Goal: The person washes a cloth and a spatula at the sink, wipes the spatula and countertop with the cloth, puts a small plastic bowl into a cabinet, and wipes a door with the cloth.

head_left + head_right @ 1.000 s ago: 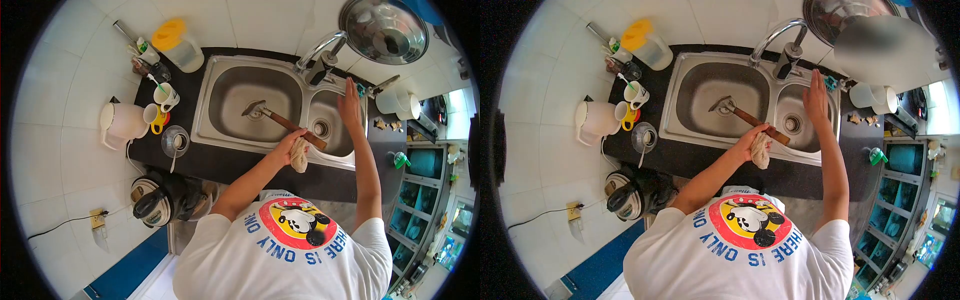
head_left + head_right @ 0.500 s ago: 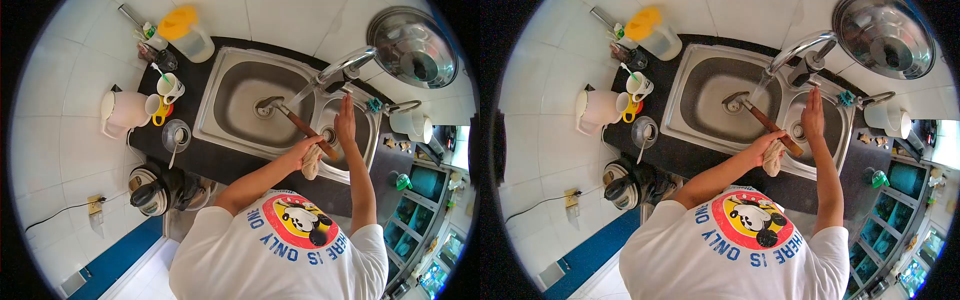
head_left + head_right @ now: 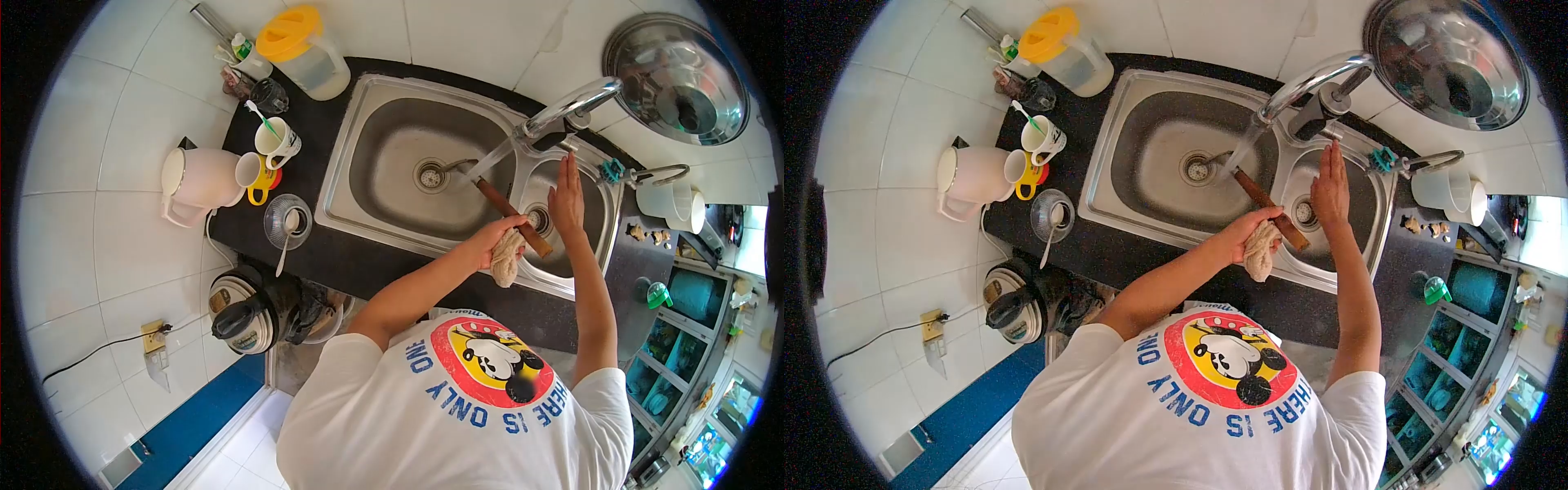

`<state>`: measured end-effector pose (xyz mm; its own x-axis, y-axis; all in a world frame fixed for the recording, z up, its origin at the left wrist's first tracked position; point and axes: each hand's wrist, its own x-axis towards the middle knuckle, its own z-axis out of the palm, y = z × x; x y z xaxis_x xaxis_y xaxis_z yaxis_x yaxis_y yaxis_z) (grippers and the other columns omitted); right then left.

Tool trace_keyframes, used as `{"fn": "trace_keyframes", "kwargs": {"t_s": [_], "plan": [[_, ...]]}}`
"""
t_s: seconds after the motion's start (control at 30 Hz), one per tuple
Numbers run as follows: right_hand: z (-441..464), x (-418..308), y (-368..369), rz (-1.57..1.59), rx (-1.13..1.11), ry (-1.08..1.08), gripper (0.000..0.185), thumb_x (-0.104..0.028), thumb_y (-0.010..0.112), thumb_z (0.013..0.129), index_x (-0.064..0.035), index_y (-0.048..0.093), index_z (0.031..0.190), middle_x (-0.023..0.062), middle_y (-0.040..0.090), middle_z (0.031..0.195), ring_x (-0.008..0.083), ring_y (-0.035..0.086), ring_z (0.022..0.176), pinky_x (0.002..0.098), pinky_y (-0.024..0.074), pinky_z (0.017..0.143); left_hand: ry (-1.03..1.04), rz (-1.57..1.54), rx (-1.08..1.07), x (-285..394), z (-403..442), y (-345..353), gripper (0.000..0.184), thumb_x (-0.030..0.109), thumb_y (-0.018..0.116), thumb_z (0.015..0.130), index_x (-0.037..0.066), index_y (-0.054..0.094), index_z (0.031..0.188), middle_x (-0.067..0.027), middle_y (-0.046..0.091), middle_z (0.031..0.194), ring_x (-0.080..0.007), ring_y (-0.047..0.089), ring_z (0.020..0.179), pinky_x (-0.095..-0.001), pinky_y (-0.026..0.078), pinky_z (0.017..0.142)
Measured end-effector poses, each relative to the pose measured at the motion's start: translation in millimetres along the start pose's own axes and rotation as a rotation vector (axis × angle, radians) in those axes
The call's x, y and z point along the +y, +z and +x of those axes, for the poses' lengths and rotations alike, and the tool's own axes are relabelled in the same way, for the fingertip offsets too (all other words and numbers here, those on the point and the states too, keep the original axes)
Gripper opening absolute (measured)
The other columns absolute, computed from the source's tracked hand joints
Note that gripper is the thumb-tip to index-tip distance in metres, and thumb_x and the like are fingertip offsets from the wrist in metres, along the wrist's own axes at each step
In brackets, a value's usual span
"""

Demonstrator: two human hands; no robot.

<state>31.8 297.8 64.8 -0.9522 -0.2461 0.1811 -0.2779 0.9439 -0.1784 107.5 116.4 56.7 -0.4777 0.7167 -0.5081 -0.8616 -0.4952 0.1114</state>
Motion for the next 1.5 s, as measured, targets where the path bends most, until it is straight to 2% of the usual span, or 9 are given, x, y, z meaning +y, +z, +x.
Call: {"fn": "trace_keyframes", "kwargs": {"t_s": [0.17,0.33,0.67,0.83,0.93,1.23,1.33,1.43,1.5], "plan": [[0.1,0.3,1.3,0.023,0.018,-0.015,0.07,0.005,0.054,0.071,0.0051,0.021,0.133,0.017,0.016,0.142,0.0316,0.024,0.128,0.0352,0.0276,0.104,-0.043,-0.004,0.072,-8.6,-2.0,-5.4,0.026,0.036,0.063,0.078,0.01,0.058,0.077,-0.0033,0.056,0.06,-0.0151,0.055,0.05,-0.0275,0.046,0.044],[0.0,-0.9,-0.2,0.023,0.052,-0.034,0.071,0.005,0.055,0.069,0.0049,0.022,0.132,0.0173,0.017,0.141,0.033,0.026,0.127,0.0356,0.0294,0.102,-0.019,-0.003,0.043,-13.8,-3.3,-3.3,0.026,0.036,0.063,0.078,0.011,0.058,0.079,-0.0034,0.057,0.063,-0.0151,0.055,0.051,-0.0276,0.046,0.044],[-0.5,-0.2,0.7,0.026,0.029,-0.008,0.069,0.006,0.053,0.071,0.0049,0.022,0.133,0.017,0.016,0.142,0.031,0.026,0.128,0.0341,0.027,0.104,-0.003,-0.006,0.028,-16.0,-7.4,-2.2,0.028,0.036,0.062,0.079,0.009,0.059,0.083,-0.0038,0.057,0.064,-0.0147,0.055,0.051,-0.0278,0.046,0.044],[-0.4,0.9,1.8,0.02,0.049,-0.017,0.072,0.005,0.056,0.069,0.0043,0.023,0.133,0.0171,0.018,0.141,0.0326,0.027,0.127,0.0356,0.0298,0.102,-0.007,-0.031,-0.002,-15.5,-7.1,-4.5,0.027,0.036,0.062,0.079,0.009,0.059,0.082,-0.0039,0.057,0.064,-0.015,0.055,0.052,-0.0279,0.045,0.045],[-1.0,-0.1,-0.2,0.026,0.025,-0.019,0.07,0.005,0.054,0.071,0.005,0.021,0.133,0.0172,0.015,0.142,0.031,0.025,0.128,0.0345,0.0264,0.104,-0.012,-0.04,-0.008,-14.9,-9.1,-3.5,0.026,0.036,0.062,0.079,0.01,0.06,0.082,-0.0039,0.057,0.064,-0.0151,0.055,0.052,-0.0278,0.045,0.045],[-1.5,-1.0,-1.1,0.035,0.023,-0.005,0.069,0.005,0.054,0.071,0.005,0.022,0.132,0.0167,0.015,0.142,0.0312,0.026,0.127,0.0352,0.0273,0.104,0.0,-0.022,0.044,-10.3,-14.1,1.6,0.028,0.037,0.063,0.078,0.009,0.06,0.077,-0.0043,0.059,0.062,-0.0155,0.056,0.05,-0.028,0.047,0.046],[-2.0,1.0,-0.8,0.027,-0.006,0.013,0.066,0.003,0.051,0.073,0.0049,0.023,0.132,0.0165,0.015,0.142,0.0311,0.024,0.128,0.0353,0.0255,0.105,0.017,-0.03,0.051,-9.0,-13.5,-3.8,0.028,0.037,0.063,0.077,0.01,0.061,0.077,-0.005,0.059,0.062,-0.0158,0.056,0.05,-0.0289,0.048,0.048],[-5.5,8.7,6.0,-0.108,-0.016,-0.018,0.063,-0.001,0.047,0.075,0.0049,0.024,0.133,0.0165,0.016,0.142,0.0303,0.022,0.129,0.0353,0.0232,0.106,-0.006,0.008,0.062,-9.2,-13.6,-4.7,0.029,0.038,0.064,0.076,0.01,0.061,0.078,-0.0061,0.059,0.061,-0.0169,0.057,0.051,-0.0304,0.049,0.049],[-8.4,20.4,22.0,-0.054,-0.023,0.038,0.066,-0.005,0.051,0.073,0.003,0.025,0.133,0.0165,0.017,0.142,0.0299,0.021,0.13,0.0341,0.0233,0.106,-0.036,0.069,0.104,-8.0,-16.8,0.6,0.031,0.04,0.063,0.076,0.009,0.061,0.079,-0.0062,0.06,0.062,-0.0168,0.057,0.052,-0.0299,0.049,0.05]]}}
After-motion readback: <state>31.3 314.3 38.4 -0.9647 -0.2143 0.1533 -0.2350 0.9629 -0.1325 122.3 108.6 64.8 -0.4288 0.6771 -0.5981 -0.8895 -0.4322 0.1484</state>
